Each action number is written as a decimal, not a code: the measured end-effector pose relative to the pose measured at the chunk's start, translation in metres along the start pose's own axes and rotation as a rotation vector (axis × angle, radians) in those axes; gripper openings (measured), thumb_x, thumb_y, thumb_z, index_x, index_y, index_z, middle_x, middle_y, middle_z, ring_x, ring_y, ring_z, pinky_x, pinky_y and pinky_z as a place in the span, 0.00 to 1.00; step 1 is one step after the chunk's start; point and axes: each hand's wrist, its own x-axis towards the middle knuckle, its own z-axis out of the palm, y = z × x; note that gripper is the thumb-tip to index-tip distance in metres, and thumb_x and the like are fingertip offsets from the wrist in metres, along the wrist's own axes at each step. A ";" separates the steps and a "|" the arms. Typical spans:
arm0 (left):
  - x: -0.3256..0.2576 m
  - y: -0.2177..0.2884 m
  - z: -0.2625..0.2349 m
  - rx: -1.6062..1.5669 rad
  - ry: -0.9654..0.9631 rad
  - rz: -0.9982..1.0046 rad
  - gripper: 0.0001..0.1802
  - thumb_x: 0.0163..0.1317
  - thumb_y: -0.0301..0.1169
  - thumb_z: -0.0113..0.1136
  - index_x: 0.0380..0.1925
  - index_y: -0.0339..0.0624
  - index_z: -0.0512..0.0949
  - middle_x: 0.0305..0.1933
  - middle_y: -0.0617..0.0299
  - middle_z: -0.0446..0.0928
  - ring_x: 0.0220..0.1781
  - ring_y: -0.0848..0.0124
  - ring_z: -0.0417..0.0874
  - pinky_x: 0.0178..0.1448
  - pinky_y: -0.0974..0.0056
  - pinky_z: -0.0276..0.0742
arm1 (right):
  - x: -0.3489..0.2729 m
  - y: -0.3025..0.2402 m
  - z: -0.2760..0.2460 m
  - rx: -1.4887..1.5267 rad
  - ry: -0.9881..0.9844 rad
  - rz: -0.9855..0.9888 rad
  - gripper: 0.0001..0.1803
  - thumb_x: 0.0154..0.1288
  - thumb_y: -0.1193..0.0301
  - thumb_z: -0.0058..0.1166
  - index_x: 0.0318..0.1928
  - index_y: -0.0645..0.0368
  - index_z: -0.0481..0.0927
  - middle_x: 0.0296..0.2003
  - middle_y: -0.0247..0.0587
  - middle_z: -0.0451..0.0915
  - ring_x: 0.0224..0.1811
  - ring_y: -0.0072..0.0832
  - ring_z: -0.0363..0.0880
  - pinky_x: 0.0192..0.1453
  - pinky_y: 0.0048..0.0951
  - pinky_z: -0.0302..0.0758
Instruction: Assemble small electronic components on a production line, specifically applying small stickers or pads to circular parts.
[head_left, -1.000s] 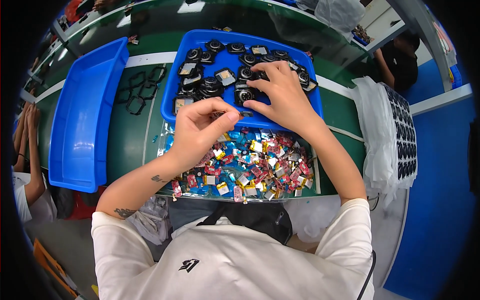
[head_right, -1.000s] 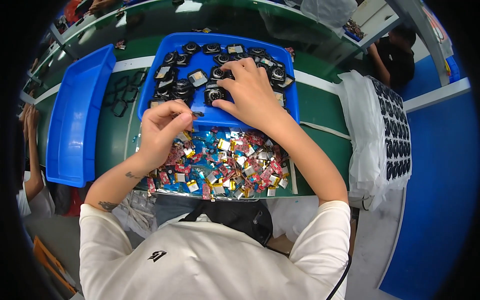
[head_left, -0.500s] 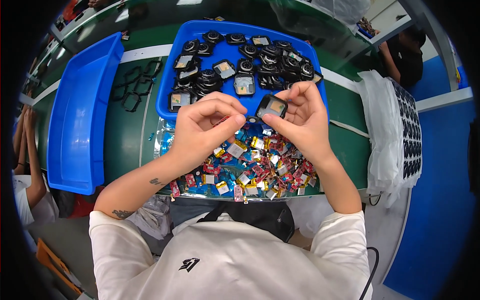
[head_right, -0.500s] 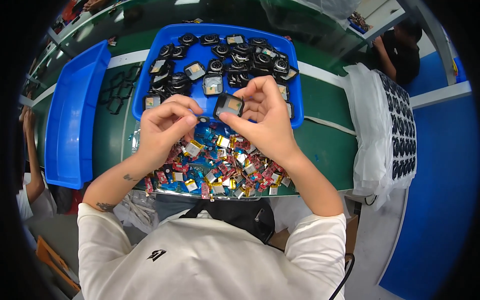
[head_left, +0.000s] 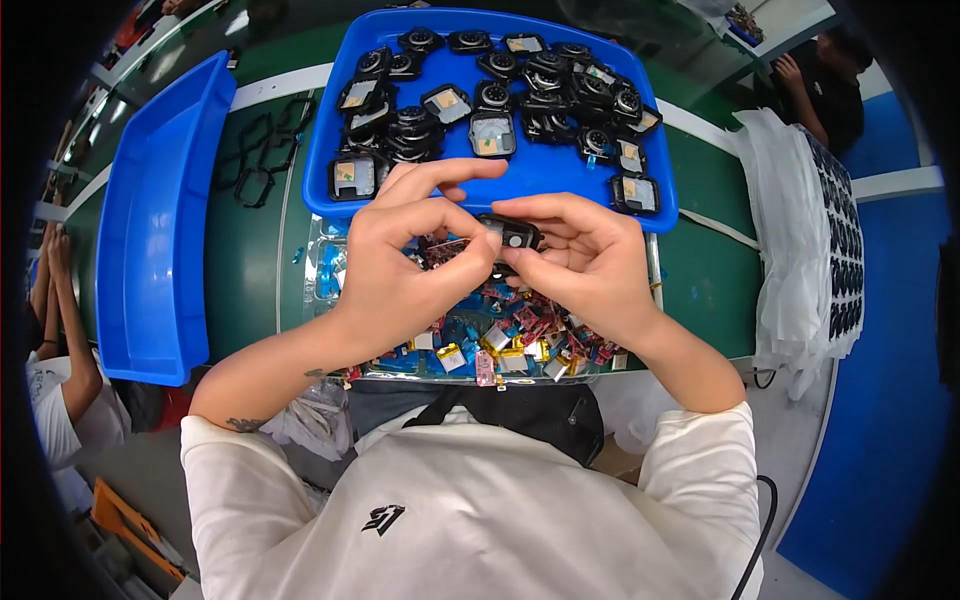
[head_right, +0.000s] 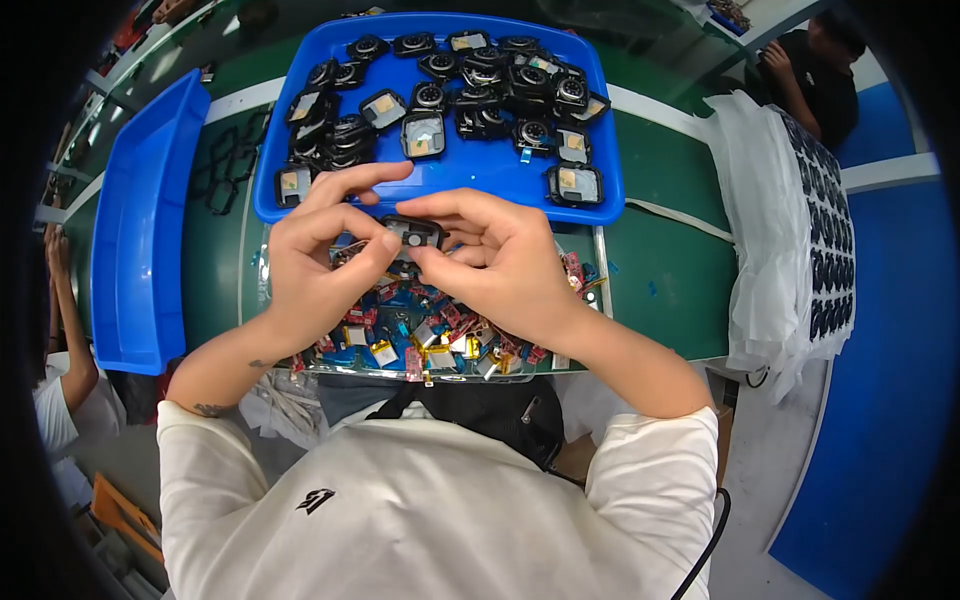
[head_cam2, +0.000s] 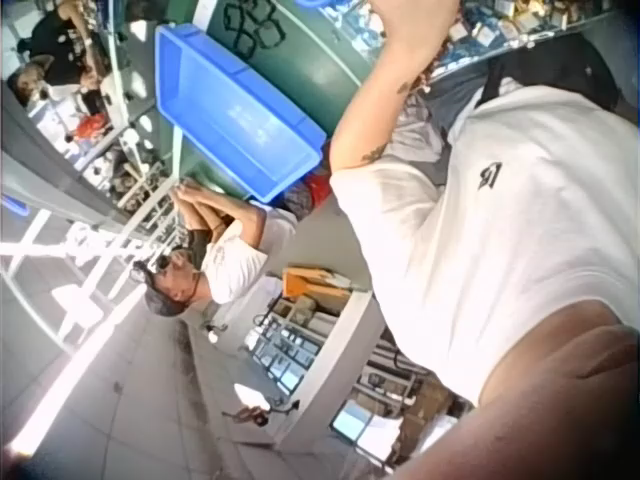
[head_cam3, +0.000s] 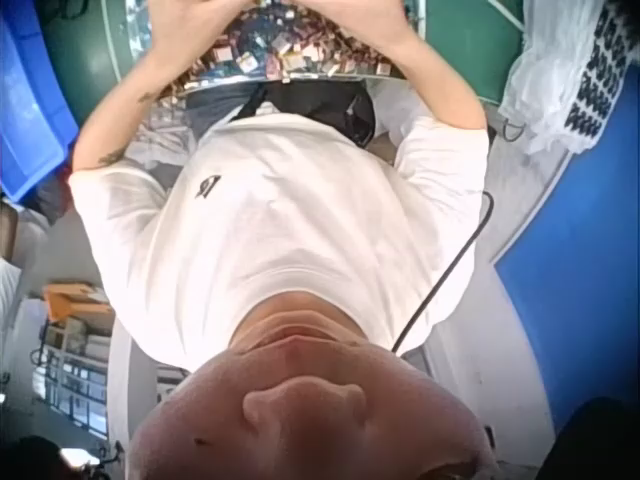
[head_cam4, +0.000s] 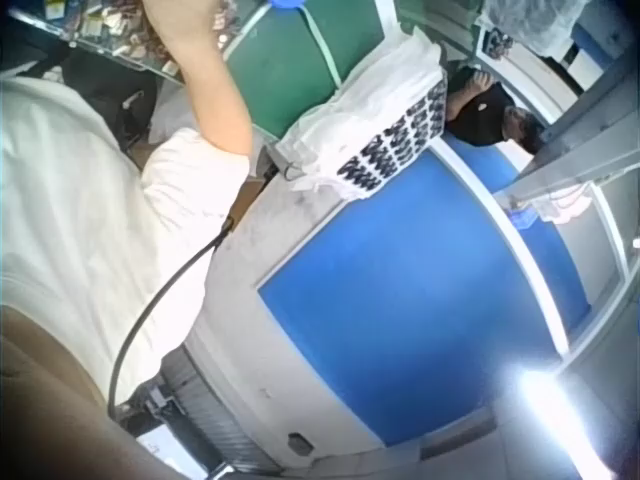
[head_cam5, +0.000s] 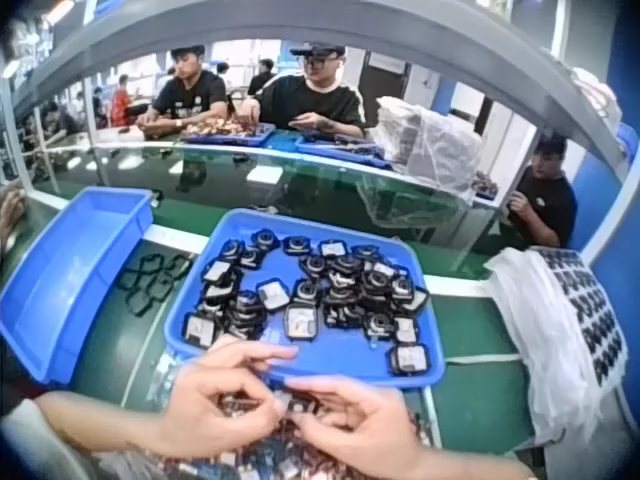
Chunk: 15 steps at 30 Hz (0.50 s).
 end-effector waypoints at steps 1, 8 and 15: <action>0.000 0.002 0.000 0.003 -0.032 -0.042 0.02 0.49 0.21 0.62 0.21 0.36 0.78 0.53 0.53 0.76 0.46 0.67 0.70 0.51 0.64 0.67 | 0.000 0.000 0.000 0.001 0.000 0.002 0.17 0.58 0.83 0.54 0.50 0.69 0.74 0.48 0.45 0.78 0.45 0.20 0.77 0.42 0.17 0.80; 0.000 -0.002 0.000 0.099 -0.028 0.005 0.02 0.48 0.21 0.63 0.21 0.37 0.79 0.50 0.54 0.79 0.46 0.67 0.73 0.49 0.63 0.69 | -0.002 0.002 0.003 -0.068 0.013 -0.002 0.17 0.60 0.80 0.56 0.51 0.68 0.75 0.45 0.46 0.79 0.41 0.20 0.79 0.42 0.19 0.80; -0.001 -0.002 0.002 0.106 0.014 -0.011 0.03 0.46 0.25 0.65 0.21 0.39 0.80 0.43 0.57 0.82 0.41 0.66 0.77 0.45 0.63 0.71 | -0.003 0.009 0.003 -0.208 0.073 -0.199 0.13 0.61 0.78 0.55 0.47 0.67 0.79 0.39 0.46 0.82 0.37 0.21 0.81 0.39 0.20 0.81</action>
